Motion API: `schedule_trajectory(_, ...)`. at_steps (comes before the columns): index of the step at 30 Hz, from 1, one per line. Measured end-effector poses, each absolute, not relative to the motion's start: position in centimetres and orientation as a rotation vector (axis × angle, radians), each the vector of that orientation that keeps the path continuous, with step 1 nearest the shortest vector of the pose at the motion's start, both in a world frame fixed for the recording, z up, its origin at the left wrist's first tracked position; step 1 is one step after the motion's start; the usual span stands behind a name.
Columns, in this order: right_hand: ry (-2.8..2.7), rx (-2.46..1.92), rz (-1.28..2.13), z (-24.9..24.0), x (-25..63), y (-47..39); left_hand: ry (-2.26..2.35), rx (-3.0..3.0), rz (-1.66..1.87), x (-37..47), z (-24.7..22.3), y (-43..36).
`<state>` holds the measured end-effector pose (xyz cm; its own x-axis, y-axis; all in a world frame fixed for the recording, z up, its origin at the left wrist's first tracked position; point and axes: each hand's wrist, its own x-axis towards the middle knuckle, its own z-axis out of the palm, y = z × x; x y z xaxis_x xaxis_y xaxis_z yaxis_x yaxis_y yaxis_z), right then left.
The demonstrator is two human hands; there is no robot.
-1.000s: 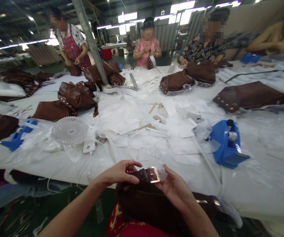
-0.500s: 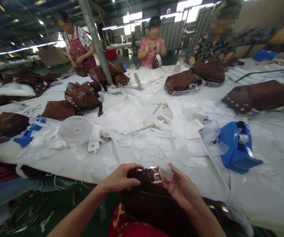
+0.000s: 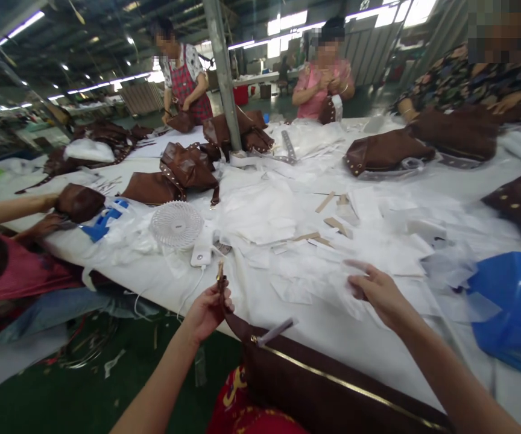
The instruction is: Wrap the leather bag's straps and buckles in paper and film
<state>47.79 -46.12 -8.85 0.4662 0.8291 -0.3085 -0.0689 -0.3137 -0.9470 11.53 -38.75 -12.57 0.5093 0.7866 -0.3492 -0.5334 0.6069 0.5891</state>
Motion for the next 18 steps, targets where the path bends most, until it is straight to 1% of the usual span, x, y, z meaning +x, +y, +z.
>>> schedule_trajectory(5,-0.804,-1.742,1.033,-9.6,47.7,-43.3,0.687,0.158,1.003,10.4,-15.1,-40.3)
schedule_trajectory(9,-0.969,-1.702,1.113,-9.9,47.3,-41.8,0.836,0.121,1.074,10.7,-15.8,-40.7)
schedule_trajectory(13,-1.054,-1.664,1.145,-9.0,47.2,-40.5,1.008,0.27,1.093,10.1,-14.9,-40.8)
schedule_trajectory(15,-1.021,-1.702,1.142,-9.1,47.8,-39.9,0.993,0.376,1.095,9.3,-13.9,-41.1)
schedule_trajectory(18,-0.841,-1.832,1.105,-10.5,49.4,-38.9,0.875,0.483,1.063,8.0,-12.5,-41.7)
